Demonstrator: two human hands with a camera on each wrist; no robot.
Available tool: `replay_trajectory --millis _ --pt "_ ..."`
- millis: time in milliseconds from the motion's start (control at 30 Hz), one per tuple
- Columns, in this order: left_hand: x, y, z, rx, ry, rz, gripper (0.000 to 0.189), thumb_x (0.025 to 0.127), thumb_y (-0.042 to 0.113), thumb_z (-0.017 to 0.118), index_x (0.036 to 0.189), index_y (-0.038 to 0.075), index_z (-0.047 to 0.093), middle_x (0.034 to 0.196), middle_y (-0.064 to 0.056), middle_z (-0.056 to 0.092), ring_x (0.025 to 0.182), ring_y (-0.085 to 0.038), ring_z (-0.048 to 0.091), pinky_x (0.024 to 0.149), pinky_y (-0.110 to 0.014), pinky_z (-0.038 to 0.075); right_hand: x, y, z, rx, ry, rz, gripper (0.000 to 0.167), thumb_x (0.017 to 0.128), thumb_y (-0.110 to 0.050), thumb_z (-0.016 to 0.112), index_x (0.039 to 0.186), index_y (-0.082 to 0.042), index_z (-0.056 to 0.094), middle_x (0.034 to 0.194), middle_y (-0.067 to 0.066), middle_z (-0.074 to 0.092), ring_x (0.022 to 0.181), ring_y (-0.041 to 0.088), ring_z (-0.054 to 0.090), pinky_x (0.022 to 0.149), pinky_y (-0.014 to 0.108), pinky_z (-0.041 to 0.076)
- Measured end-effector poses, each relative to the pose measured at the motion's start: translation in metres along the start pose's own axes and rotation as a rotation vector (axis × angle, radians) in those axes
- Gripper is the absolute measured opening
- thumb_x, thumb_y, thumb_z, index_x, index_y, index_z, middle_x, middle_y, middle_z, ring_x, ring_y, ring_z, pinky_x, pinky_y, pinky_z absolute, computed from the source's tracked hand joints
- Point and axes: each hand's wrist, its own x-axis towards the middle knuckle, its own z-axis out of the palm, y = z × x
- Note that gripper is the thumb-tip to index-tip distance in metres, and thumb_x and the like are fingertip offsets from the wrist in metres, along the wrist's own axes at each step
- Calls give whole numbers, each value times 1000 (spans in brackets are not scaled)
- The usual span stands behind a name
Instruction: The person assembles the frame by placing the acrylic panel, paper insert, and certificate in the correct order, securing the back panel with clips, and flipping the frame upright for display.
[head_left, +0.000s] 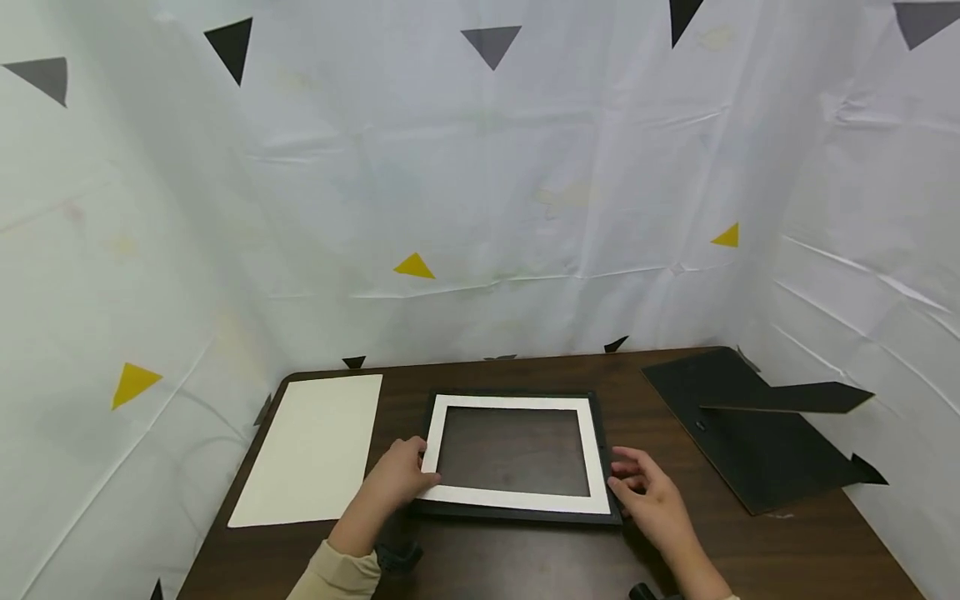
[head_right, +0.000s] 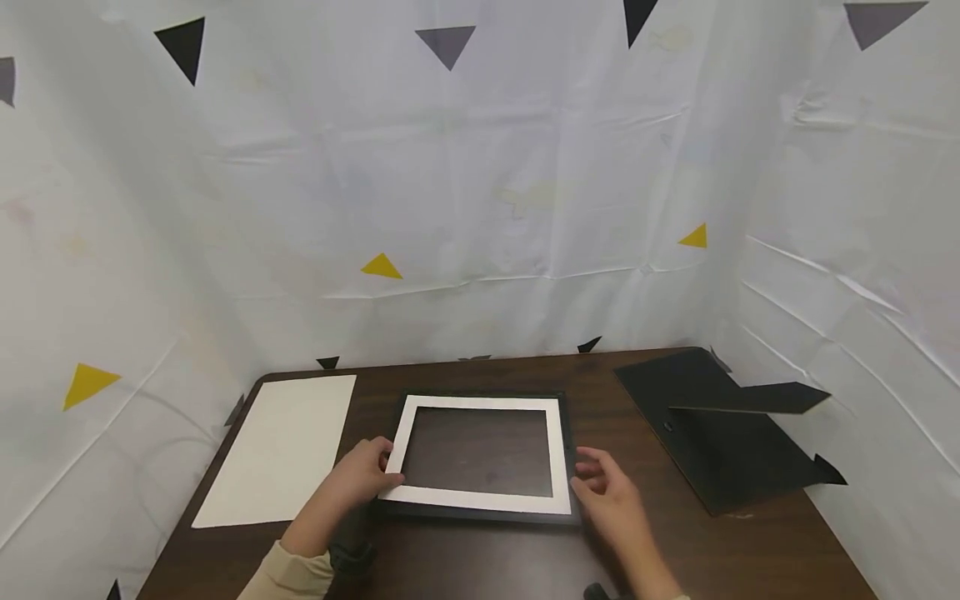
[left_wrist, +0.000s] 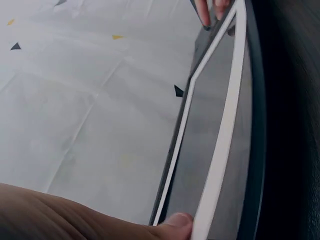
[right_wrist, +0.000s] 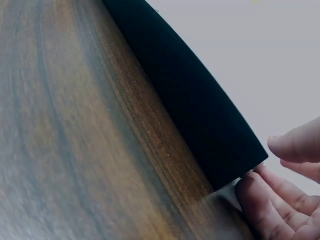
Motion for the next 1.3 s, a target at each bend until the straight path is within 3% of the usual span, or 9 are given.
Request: replay_trajectory --millis 67,300,500,667,733,833,967,1133,1300 --pt "0 0 3 54 15 0 55 88 18 91 130 -8 65 103 -17 62 81 -23 58 71 -41 54 0 2 1 -21 -11 -32 50 103 -12 76 151 -13 59 140 18 67 103 16 67 67 31 60" --pt "4 -3 10 141 47 -23 62 84 23 96 128 -3 61 103 -15 70 83 -23 62 76 -45 57 -2 3 4 -186 -6 -162 49 98 -14 83 145 -18 68 137 9 66 114 22 67 100 45 51" --pt "7 -7 15 185 43 6 66 85 24 96 135 -1 60 110 -18 76 91 -27 71 82 -48 60 0 2 7 -200 14 -194 35 100 -13 81 134 -20 75 135 6 67 110 20 66 91 35 54" --pt "6 -8 7 161 -9 35 59 93 30 88 141 2 66 132 -22 75 118 -38 73 99 -56 59 1 1 8 -177 20 -194 29 101 -16 80 130 -19 77 143 6 67 110 21 66 77 26 56" --pt "5 -9 0 109 -54 39 65 97 34 84 151 6 61 134 -21 75 120 -40 73 98 -58 59 1 0 7 -144 9 -170 30 101 -22 82 130 -20 77 147 5 66 112 23 66 73 26 58" --pt "4 -14 -14 20 -114 37 74 100 36 81 163 13 50 118 -15 77 101 -34 74 83 -52 60 1 1 5 -102 -13 -142 36 98 -29 84 132 -20 77 150 6 63 115 25 64 67 28 59" --pt "2 -30 -42 -27 -102 -10 68 100 35 81 156 9 56 101 -9 73 83 -23 66 70 -43 55 1 4 5 -170 -20 -172 42 95 -29 87 134 -21 75 151 6 63 115 23 66 80 29 57" --pt "-5 -74 -86 62 0 -123 62 101 39 77 140 -7 61 118 -23 74 99 -32 72 83 -52 60 2 6 6 -218 -7 -187 42 94 -24 89 133 -23 76 149 3 65 113 19 67 91 31 53" --pt "-18 -130 -123 116 -4 -281 85 101 41 76 141 -27 46 136 -47 58 116 -56 64 96 -61 58 2 2 6 -207 -15 -168 41 95 -24 88 134 -22 76 149 4 65 115 21 65 88 30 53"
